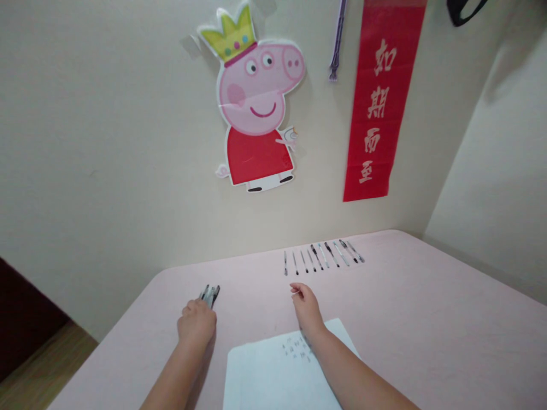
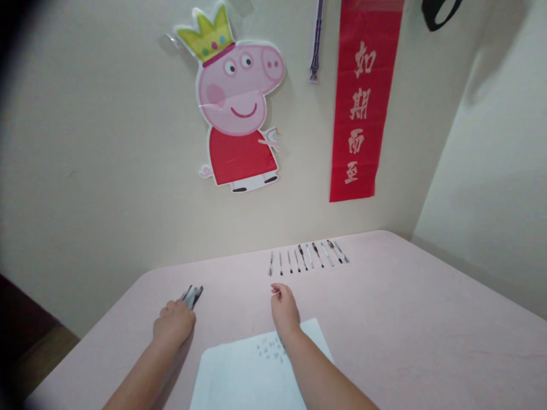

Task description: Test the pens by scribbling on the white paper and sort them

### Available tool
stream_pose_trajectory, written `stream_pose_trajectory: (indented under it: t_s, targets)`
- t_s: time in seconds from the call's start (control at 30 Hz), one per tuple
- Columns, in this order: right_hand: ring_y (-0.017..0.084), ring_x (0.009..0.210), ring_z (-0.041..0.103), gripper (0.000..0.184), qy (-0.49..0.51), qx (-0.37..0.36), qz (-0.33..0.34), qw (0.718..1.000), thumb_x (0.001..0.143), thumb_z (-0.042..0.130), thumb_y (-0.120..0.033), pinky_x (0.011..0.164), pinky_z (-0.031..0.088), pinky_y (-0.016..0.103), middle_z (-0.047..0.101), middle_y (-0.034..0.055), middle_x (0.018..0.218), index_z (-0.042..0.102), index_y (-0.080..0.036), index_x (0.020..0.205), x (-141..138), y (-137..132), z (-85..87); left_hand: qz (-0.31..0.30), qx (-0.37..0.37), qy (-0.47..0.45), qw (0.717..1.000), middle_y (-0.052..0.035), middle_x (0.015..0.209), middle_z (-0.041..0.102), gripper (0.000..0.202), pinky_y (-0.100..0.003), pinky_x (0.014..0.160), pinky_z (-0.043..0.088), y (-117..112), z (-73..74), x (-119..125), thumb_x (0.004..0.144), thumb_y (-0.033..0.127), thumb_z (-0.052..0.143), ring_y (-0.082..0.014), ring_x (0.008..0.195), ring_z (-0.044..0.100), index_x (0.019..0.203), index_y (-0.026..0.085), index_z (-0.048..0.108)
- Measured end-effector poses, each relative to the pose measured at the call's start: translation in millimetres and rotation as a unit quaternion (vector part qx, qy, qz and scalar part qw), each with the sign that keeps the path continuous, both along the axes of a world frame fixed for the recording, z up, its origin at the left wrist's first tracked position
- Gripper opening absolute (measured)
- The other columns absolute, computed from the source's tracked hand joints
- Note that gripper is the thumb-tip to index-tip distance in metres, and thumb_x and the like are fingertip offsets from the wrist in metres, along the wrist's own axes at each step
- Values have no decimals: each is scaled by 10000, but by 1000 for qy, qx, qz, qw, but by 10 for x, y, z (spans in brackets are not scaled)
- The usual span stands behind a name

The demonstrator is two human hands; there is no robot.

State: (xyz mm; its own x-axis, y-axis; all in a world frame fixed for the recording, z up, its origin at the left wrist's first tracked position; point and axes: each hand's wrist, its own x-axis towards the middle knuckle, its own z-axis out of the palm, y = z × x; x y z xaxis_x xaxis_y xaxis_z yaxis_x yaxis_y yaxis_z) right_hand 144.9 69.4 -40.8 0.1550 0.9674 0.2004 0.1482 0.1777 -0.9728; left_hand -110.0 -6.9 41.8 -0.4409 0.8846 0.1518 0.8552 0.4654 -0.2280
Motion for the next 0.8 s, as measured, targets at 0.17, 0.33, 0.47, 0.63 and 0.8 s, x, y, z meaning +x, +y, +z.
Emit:
stream_pose_trajectory:
  t_s: [0.17, 0.33, 0.47, 0.63, 0.8]
  targets:
    - [209, 910, 605, 306, 0, 1, 3, 1000, 700, 452, -199, 869, 450, 342, 660, 52, 921, 661, -202, 922, -6, -20, 39, 48, 1, 8, 999, -239, 1032, 595, 350, -334, 741, 442, -91, -28, -250, 879, 162, 331, -299, 964, 600, 1064, 20, 592]
    - [205, 895, 607, 307, 3, -1, 4, 1000, 692, 450, -191, 853, 454, 334, 658, 50, 908, 662, -195, 914, -3, -27, 56, 84, 16, -15, 996, -250, 1032, 591, 383, -341, 732, 434, -97, -26, -295, 881, 137, 275, -309, 965, 602, 1075, -1, 575]
    - [199, 892, 610, 313, 4, 0, 1, 1000, 690, 448, -181, 846, 457, 324, 661, 47, 907, 665, -195, 915, -3, -40, 66, 75, 20, -1, 997, -243, 1027, 593, 391, -339, 735, 423, -114, -29, -271, 884, 147, 269, -306, 958, 600, 1085, -6, 569]
    - [205, 905, 614, 329, -8, -8, 6, 1000, 694, 446, -178, 847, 464, 327, 665, 53, 936, 664, -195, 940, -1, -48, 74, 65, 37, 4, 997, -233, 1018, 598, 461, -367, 746, 413, -121, -60, -259, 902, 332, 332, -327, 966, 579, 1131, -6, 546]
    - [204, 914, 613, 326, -17, -10, 3, 1000, 703, 441, -166, 851, 467, 323, 665, 47, 944, 660, -211, 941, 5, -51, 62, 77, 50, -21, 996, -221, 1034, 591, 536, -391, 752, 413, -127, -86, -266, 904, 401, 305, -344, 973, 572, 1206, 5, 501]
